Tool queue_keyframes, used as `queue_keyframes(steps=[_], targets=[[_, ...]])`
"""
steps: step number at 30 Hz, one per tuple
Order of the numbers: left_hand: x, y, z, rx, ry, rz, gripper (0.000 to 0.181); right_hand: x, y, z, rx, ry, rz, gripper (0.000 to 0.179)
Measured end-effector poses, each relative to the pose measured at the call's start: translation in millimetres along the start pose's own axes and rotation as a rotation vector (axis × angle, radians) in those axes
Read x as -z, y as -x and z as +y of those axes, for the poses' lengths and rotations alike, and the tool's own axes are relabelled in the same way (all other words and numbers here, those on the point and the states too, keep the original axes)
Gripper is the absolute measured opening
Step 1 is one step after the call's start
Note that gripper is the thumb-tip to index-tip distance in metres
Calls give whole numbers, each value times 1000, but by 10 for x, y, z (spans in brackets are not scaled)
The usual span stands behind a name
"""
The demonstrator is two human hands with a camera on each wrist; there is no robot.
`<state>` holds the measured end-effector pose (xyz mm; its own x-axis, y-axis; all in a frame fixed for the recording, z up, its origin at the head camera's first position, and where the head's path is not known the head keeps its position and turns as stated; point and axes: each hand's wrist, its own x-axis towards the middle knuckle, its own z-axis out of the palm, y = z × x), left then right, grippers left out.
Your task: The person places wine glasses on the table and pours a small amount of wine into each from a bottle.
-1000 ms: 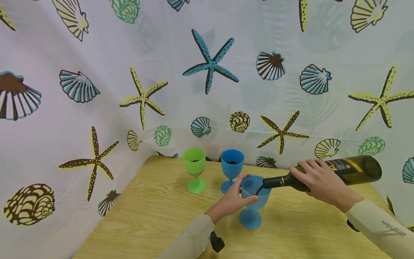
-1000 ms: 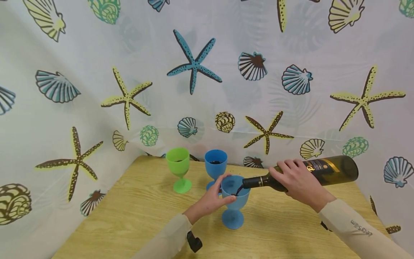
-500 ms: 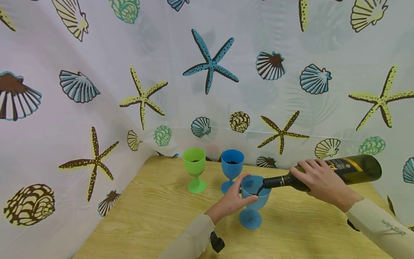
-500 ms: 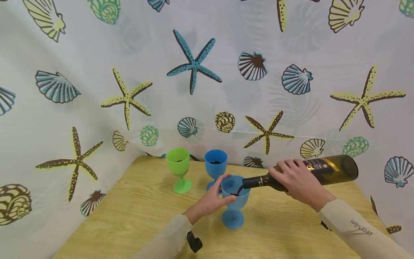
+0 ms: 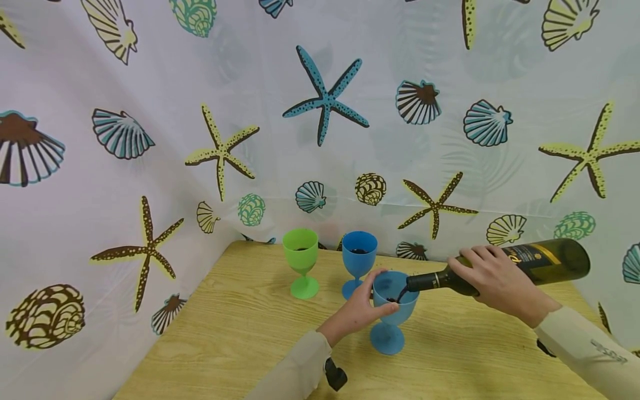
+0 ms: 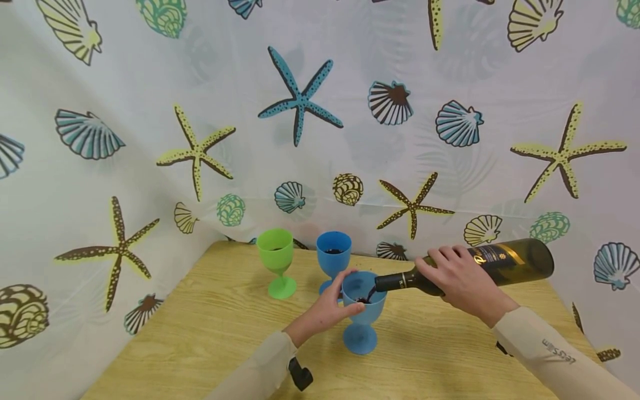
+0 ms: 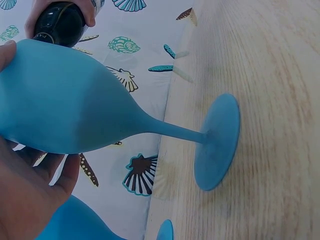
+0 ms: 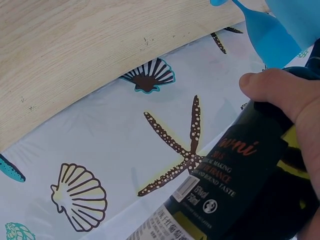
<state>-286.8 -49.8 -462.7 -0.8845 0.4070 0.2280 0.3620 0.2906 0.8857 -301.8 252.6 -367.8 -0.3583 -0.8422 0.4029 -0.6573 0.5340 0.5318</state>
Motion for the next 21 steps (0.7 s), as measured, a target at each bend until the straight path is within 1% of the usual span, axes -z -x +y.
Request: queue_keyframes(steps=[11, 13, 18, 21], targets=[[-2, -6, 13, 2, -12, 4, 71, -2, -8, 11, 7, 6, 6, 81], [3, 7, 57, 4, -6, 2, 71, 0, -9, 14, 7, 8, 4, 81], [48, 81, 266, 7, -2, -12, 70, 5, -12, 14, 9, 17, -1, 82], [63, 106, 311, 2, -6, -18, 70, 8, -17, 12, 12, 23, -2, 83]])
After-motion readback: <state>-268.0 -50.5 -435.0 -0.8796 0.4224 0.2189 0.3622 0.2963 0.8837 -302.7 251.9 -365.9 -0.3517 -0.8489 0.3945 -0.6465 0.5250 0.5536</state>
